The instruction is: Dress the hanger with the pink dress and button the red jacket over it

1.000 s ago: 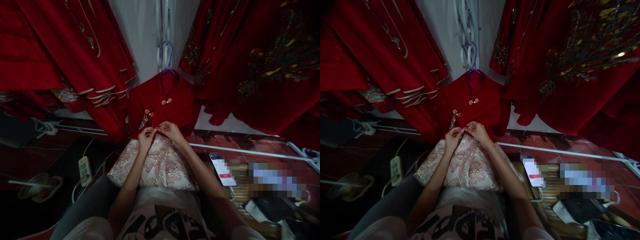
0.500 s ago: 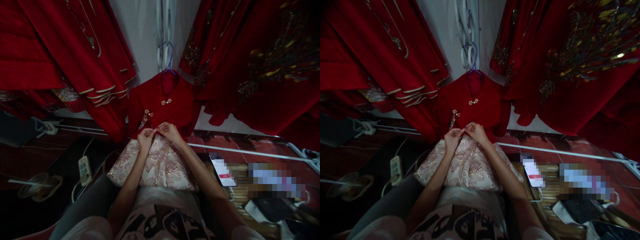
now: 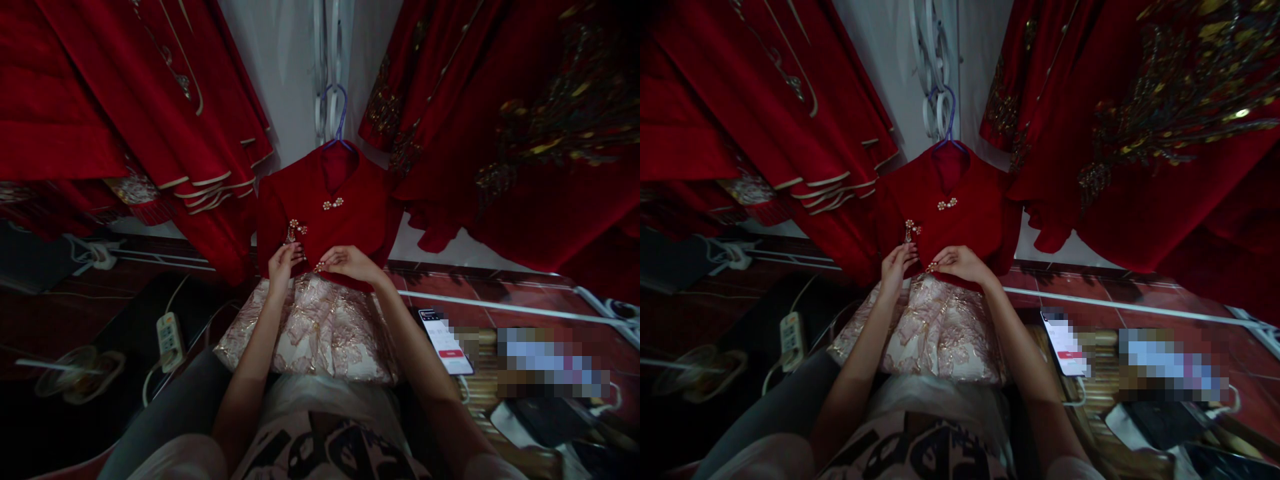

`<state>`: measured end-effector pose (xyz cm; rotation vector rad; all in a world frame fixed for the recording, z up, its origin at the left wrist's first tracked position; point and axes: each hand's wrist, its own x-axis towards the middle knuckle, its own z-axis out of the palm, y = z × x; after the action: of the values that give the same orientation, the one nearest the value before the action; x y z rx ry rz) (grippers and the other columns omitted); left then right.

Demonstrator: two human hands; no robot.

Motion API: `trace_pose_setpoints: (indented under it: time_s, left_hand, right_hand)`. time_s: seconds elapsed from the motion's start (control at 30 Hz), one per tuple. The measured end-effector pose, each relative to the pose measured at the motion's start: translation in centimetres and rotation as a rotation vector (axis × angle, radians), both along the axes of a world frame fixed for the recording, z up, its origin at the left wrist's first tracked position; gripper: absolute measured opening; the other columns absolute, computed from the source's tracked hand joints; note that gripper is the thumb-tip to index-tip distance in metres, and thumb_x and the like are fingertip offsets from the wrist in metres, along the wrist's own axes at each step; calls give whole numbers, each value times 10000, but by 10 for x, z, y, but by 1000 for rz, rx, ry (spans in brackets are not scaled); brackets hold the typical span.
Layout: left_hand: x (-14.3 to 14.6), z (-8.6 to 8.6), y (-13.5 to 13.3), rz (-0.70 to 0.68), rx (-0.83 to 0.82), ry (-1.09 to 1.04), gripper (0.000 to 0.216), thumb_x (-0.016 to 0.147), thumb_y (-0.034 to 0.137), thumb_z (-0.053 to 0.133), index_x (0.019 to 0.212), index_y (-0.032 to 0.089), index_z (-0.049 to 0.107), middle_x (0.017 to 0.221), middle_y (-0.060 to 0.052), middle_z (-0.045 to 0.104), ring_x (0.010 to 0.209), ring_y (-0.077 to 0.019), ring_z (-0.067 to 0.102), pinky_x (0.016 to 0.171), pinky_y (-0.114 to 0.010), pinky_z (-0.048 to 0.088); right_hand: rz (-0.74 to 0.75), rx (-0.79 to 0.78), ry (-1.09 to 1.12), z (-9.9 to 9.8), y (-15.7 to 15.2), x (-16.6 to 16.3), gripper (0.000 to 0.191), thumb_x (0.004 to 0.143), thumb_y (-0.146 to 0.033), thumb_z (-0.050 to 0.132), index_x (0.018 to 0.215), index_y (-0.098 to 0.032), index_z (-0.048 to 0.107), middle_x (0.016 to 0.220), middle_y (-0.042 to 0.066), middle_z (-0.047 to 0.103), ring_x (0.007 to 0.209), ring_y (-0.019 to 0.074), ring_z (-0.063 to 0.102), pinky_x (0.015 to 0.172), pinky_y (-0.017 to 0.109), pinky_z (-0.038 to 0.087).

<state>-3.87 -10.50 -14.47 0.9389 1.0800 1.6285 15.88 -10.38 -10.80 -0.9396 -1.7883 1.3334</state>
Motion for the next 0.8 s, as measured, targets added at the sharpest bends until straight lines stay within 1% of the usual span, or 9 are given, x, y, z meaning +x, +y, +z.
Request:
trace_pose_setpoints:
  time_s: [0.07, 0.13, 0.2, 0.3, 0.37, 0.47, 0.53, 0.63, 0.8]
  left_hand:
    - [0, 8, 7, 2, 56, 14, 325, 745, 399, 680, 945, 143, 700, 989, -97, 711, 795, -117, 668, 761, -264, 555]
    - [2, 15, 16, -27, 73, 18, 316, 765, 377, 667, 972, 141, 697, 965, -93, 716, 790, -112, 667, 798, -274, 550]
    - [4, 20, 24, -50, 29, -9, 262, 791, 323, 647, 964, 130, 685, 929, -88, 721, 777, -110, 670, 840, -299, 542]
    - [6, 26, 30, -43, -87, -68, 151, 823, 217, 608, 920, 116, 665, 884, -84, 724, 743, -110, 671, 876, -340, 527]
    - [7, 28, 32, -79, -125, -110, 129, 836, 196, 595, 901, 111, 668, 914, -96, 725, 765, -116, 675, 906, -350, 510]
    - [8, 29, 33, -170, -128, -201, 126, 825, 205, 628, 885, 115, 692, 987, -106, 724, 858, -121, 679, 961, -319, 472]
    - [9, 29, 35, -176, -124, -260, 104, 803, 184, 654, 872, 124, 704, 996, -93, 726, 869, -109, 676, 962, -286, 462]
    - [11, 29, 36, -166, -135, -310, 108, 793, 183, 666, 876, 134, 715, 997, -79, 728, 849, -93, 674, 923, -246, 468]
    - [13, 31, 35, -170, -121, -323, 137, 767, 200, 694, 884, 136, 725, 1001, -77, 731, 809, -79, 669, 849, -210, 480]
  right_hand:
    - [60, -19, -14, 7, -3, 6, 145, 673, -208, 708, 807, -163, 680, 743, 11, 699, 677, 112, 646, 709, 271, 535]
    - [82, -19, -29, 13, -5, 12, 147, 689, -210, 702, 828, -168, 678, 771, 14, 700, 703, 113, 646, 730, 276, 532]
    - [87, -20, -41, 16, -6, 16, 166, 699, -226, 706, 850, -167, 671, 797, 21, 700, 729, 117, 644, 755, 285, 526]
    - [109, -51, -47, 16, -5, 18, 203, 698, -245, 717, 869, -153, 658, 821, 38, 697, 746, 121, 639, 774, 294, 519]
    - [127, -65, -47, 16, -4, 18, 217, 699, -250, 718, 878, -146, 653, 831, 43, 693, 753, 123, 636, 782, 300, 516]
    - [140, -64, -49, 15, -4, 17, 221, 703, -254, 716, 886, -151, 648, 843, 43, 689, 764, 125, 632, 791, 307, 513]
    - [137, -63, -45, 15, -5, 16, 213, 704, -254, 713, 881, -157, 645, 844, 40, 688, 764, 124, 630, 794, 309, 512]
    - [127, -71, -40, 14, -4, 15, 207, 696, -246, 713, 870, -156, 643, 834, 36, 686, 753, 118, 628, 794, 304, 510]
    - [124, -78, -36, 12, -3, 14, 211, 690, -235, 716, 867, -147, 643, 821, 34, 686, 747, 116, 628, 791, 302, 504]
